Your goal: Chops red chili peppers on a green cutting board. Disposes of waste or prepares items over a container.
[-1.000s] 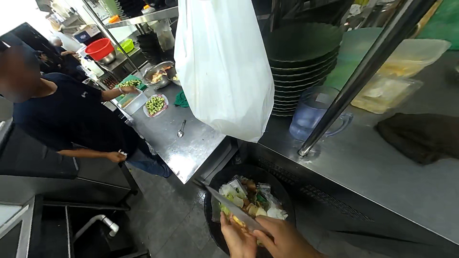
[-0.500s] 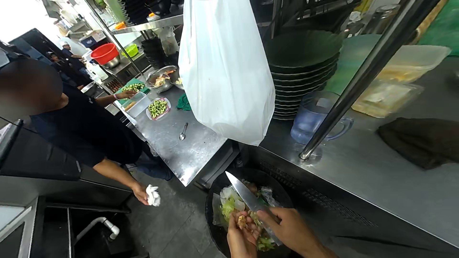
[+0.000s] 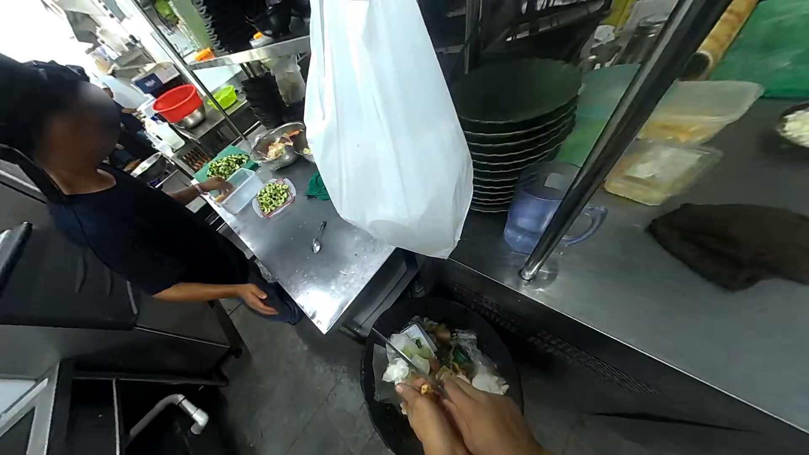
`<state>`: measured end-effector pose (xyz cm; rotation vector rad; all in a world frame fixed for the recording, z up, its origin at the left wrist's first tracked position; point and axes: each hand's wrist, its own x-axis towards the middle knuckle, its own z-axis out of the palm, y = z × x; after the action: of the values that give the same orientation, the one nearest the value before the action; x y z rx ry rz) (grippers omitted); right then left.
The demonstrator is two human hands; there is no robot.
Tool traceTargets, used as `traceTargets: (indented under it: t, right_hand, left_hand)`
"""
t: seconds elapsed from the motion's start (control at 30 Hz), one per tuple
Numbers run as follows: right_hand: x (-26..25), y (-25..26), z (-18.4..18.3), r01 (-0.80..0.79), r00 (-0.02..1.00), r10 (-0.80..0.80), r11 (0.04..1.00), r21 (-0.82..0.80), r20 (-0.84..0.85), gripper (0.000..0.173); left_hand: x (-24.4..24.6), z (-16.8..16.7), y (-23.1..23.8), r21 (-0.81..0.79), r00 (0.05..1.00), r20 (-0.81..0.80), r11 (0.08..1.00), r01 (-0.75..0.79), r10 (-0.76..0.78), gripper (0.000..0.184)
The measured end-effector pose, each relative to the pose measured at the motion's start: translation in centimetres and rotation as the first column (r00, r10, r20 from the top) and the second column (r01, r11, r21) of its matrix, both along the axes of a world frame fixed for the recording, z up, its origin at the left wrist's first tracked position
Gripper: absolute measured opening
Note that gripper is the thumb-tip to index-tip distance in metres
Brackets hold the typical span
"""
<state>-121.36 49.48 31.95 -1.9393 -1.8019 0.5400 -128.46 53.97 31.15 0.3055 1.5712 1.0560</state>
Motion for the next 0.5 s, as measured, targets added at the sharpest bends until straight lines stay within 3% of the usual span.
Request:
traceTargets:
  t: [0.17,0.27,0.37,0.5]
  right_hand:
    - [-0.5,-0.9,-0.7,-0.118,0.993,0.117,0.988,0.095,0.018,0.018]
    - [0.4,-0.4,1.3,-0.115,0.988,0.105,0.99,-0.084,-0.113,0.024]
    - [0.8,0.2,2.0,-0.046,0.995,0.031,0.984,-0.172,-0.091,0.026]
    - [0.0,0.0,0.8,-0.064,0.998,0.064,0.998,0.014,-0.005,0.015]
  left_hand:
    - [-0.1,-0.5,-0.3,0.052,0.999,0.039,0.998,-0.038,0.036,0.067]
    - [-0.8,-0.5,-0.6,0.042,0.992,0.119,0.999,-0.034,0.029,0.076]
    - [-0.8,-0.2,-0.4,0.013,0.998,0.07,1.0,0.01,-0.011,0.085]
    - [-0.3,-0.4,-0.2,0.055,0.996,0.066,0.997,-0.058,0.054,0.078]
